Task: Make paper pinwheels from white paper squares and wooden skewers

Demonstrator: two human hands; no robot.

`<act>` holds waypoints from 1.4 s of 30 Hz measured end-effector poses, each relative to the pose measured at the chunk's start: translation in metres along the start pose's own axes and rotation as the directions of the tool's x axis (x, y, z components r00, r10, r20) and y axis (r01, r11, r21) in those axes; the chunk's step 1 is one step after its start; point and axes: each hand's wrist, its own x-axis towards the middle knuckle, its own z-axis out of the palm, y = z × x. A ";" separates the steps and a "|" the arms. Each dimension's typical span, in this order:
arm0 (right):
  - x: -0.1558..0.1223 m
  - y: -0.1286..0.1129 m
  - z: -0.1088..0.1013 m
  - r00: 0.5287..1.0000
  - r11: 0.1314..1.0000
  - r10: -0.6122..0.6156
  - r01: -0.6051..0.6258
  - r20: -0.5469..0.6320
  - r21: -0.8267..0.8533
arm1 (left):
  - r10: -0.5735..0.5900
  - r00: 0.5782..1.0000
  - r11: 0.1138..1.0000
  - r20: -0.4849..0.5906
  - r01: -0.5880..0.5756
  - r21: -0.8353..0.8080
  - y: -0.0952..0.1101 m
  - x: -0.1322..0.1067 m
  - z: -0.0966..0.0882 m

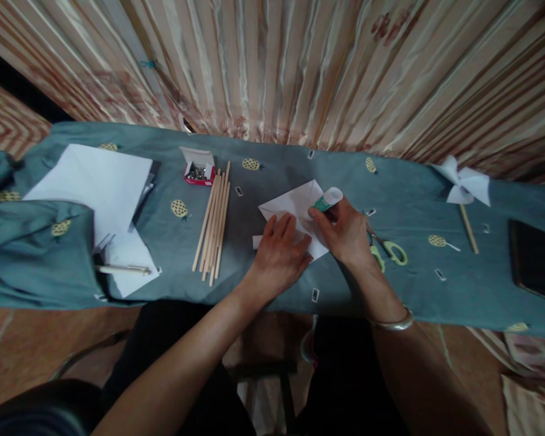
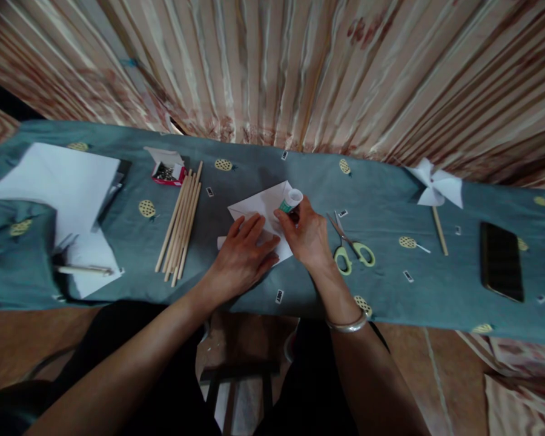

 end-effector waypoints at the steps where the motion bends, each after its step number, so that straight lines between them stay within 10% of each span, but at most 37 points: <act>1: 0.000 0.000 0.000 1.000 1.000 0.000 0.000 0.003 0.002 | 0.002 1.000 1.000 -0.006 -0.002 0.001 0.000 0.000 0.000; 42: -0.002 -0.004 -0.005 0.972 0.975 -0.150 0.176 0.179 -0.139 | 0.003 1.000 0.993 -0.003 -0.003 0.122 0.000 -0.001 0.003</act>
